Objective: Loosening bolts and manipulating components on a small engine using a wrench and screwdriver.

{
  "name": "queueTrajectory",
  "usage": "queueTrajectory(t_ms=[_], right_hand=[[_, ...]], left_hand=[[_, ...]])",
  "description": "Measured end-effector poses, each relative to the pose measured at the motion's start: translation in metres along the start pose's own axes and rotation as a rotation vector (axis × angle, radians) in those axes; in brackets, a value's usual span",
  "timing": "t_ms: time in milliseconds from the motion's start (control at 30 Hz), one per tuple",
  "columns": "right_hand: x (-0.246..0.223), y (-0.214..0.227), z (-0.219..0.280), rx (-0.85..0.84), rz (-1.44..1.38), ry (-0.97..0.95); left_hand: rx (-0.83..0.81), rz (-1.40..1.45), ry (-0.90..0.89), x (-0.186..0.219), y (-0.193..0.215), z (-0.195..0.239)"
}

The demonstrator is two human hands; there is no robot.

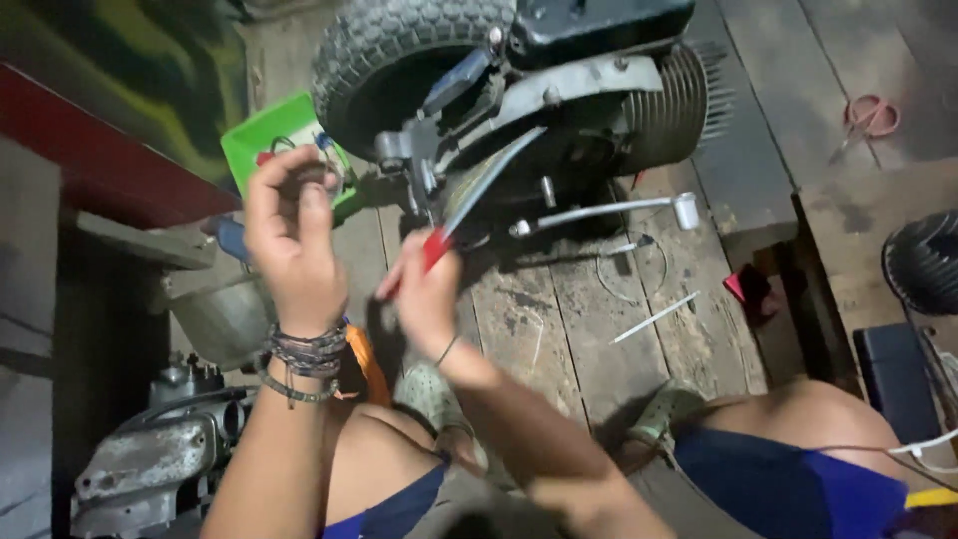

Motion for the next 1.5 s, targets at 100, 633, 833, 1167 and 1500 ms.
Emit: queueTrajectory(t_ms=[100, 633, 833, 1167, 1500], right_hand=[[0.037, 0.018, 0.020, 0.002, 0.027, -0.145], [-0.035, 0.037, -0.025, 0.052, -0.138, 0.113], [0.065, 0.038, 0.032, -0.068, 0.130, -0.079], [0.016, 0.022, 0.002, 0.012, 0.050, 0.060], [-0.054, 0.024, -0.038, 0.048, -0.152, 0.073]], left_hand=[[-0.003, -0.056, -0.029, 0.012, -0.005, -0.003], [-0.082, -0.112, -0.076, 0.027, -0.010, 0.009], [-0.041, -0.034, -0.075, 0.025, -0.012, 0.003], [-0.040, -0.047, -0.069, 0.025, -0.013, 0.001], [-0.083, -0.147, -0.039, 0.032, -0.013, -0.002]])
Point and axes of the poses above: each hand's wrist, its own z-axis away from the middle knuckle, its own y-axis out of the back of the hand, x = y × z, the point moved 8 cm from there along -z, towards the middle knuckle, and after that the axes turned 10 degrees about y, right-handed, at the moved point
